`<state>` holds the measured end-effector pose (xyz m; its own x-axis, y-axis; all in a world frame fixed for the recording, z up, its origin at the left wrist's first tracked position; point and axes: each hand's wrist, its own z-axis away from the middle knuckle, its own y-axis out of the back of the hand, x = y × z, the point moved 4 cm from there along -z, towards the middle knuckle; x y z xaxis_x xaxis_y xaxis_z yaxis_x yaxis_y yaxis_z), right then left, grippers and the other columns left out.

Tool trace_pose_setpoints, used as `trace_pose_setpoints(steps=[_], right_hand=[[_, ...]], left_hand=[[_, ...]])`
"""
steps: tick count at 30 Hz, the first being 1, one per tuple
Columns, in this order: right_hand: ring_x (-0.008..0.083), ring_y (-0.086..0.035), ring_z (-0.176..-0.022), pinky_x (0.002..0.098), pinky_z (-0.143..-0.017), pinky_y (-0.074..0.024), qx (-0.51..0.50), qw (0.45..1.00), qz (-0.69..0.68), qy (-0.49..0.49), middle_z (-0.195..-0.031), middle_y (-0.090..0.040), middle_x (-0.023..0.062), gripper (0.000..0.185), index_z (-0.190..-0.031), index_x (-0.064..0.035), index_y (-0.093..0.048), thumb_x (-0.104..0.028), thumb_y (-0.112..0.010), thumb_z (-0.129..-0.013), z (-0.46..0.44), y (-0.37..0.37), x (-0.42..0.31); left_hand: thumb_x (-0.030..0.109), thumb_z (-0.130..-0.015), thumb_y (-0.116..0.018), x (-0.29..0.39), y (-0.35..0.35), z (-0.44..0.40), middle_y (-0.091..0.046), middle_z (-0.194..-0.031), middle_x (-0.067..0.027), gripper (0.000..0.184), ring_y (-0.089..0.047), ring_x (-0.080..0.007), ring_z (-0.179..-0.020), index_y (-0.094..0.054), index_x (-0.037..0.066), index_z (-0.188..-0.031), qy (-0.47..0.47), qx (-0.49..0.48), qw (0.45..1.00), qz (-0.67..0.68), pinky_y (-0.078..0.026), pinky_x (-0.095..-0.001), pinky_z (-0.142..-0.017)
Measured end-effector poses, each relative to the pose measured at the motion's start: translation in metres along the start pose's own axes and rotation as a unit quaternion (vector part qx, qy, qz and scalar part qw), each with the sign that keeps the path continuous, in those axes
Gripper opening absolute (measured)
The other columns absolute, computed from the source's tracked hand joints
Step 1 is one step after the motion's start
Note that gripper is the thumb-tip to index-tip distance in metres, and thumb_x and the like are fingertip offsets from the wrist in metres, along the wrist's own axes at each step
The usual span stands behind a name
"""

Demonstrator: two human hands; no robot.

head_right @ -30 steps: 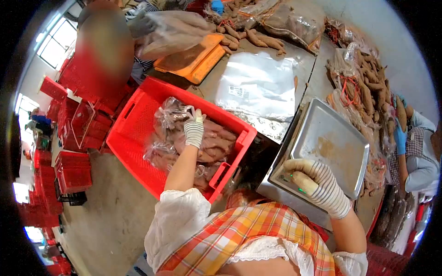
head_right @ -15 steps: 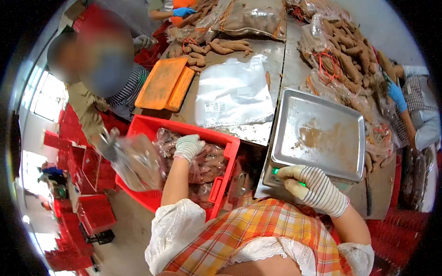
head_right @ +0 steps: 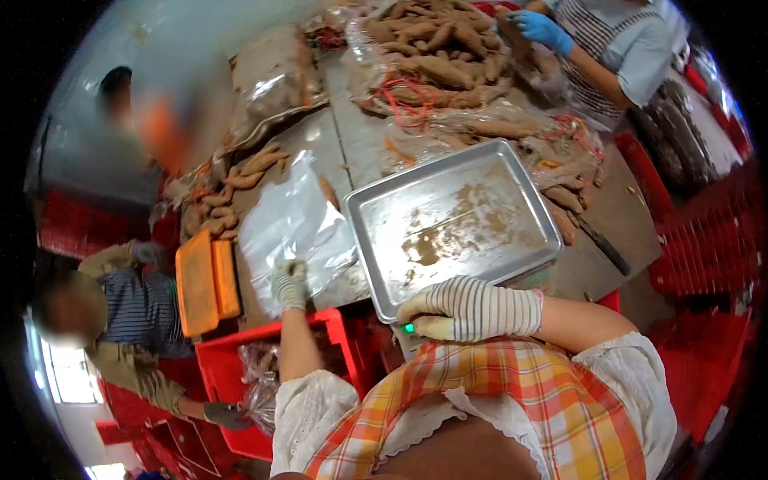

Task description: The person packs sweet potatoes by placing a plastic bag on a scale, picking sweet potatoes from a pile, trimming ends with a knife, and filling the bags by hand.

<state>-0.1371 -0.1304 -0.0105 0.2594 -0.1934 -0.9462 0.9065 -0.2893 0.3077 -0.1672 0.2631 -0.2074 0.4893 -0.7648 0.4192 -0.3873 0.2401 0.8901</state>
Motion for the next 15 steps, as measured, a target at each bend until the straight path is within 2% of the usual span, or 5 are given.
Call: trace_pose_setpoints(steps=[2, 4, 8, 13, 15], right_hand=[[0.0240, -0.063, -0.091, 0.0313, -0.083, -0.0472, 0.017, 0.999, -0.025, -0.035, -0.097, -0.064, 0.0162, 0.032, -0.113, -0.0038, -0.058, -0.021, -0.052, -0.086, 0.006, 0.009, 0.008], [0.0229, -0.062, -0.092, 0.0307, -0.084, -0.0469, 0.013, 0.997, -0.056, -0.060, -0.098, -0.064, 0.0160, 0.032, -0.113, -0.0036, -0.058, -0.021, -0.052, -0.087, 0.007, 0.013, 0.015], [0.0184, -0.061, -0.095, 0.0289, -0.086, -0.0460, 0.020, 0.990, -0.108, -0.086, -0.101, -0.065, 0.0137, 0.032, -0.113, -0.0024, -0.059, -0.019, -0.054, -0.086, 0.001, 0.024, 0.021], [0.0179, -0.061, -0.092, 0.0287, -0.084, -0.0465, 0.016, 0.995, -0.081, -0.064, -0.097, -0.064, 0.0130, 0.031, -0.112, -0.0013, -0.059, -0.018, -0.053, -0.087, -0.016, 0.035, 0.023], [0.0200, -0.062, -0.092, 0.0296, -0.083, -0.0468, 0.004, 0.995, -0.078, -0.060, -0.098, -0.064, 0.0144, 0.032, -0.111, -0.0008, -0.059, -0.020, -0.053, -0.087, -0.025, 0.037, 0.023]], left_hand=[[0.032, -0.073, -0.065, -0.017, -0.001, -0.011, -0.067, -0.085, -0.0132, 0.026, -0.063, -0.0262, -0.077, -0.072, 0.010, -0.086, 0.110, -0.023, 0.989, 0.098, -0.048, -0.0353, -0.074], [0.035, -0.076, -0.063, -0.030, -0.003, -0.023, -0.068, -0.085, -0.0137, 0.037, -0.062, -0.0216, -0.078, -0.070, 0.003, -0.093, 0.149, -0.148, 0.969, 0.128, -0.047, -0.0333, -0.073], [0.031, -0.078, -0.067, -0.059, 0.015, -0.043, -0.063, -0.081, -0.0075, 0.040, -0.055, -0.0176, -0.069, -0.063, -0.003, -0.100, 0.202, -0.129, 0.952, 0.189, -0.046, -0.0306, -0.065], [0.026, -0.080, -0.067, -0.031, 0.069, -0.055, -0.063, -0.079, -0.0052, 0.037, -0.055, -0.0175, -0.068, -0.061, -0.003, -0.101, 0.340, -0.156, 0.865, 0.334, -0.046, -0.0293, -0.064], [0.027, -0.080, -0.067, -0.052, 0.068, -0.067, -0.063, -0.079, -0.0053, 0.036, -0.055, -0.0176, -0.068, -0.062, -0.003, -0.100, 0.270, -0.186, 0.912, 0.247, -0.046, -0.0299, -0.065]])
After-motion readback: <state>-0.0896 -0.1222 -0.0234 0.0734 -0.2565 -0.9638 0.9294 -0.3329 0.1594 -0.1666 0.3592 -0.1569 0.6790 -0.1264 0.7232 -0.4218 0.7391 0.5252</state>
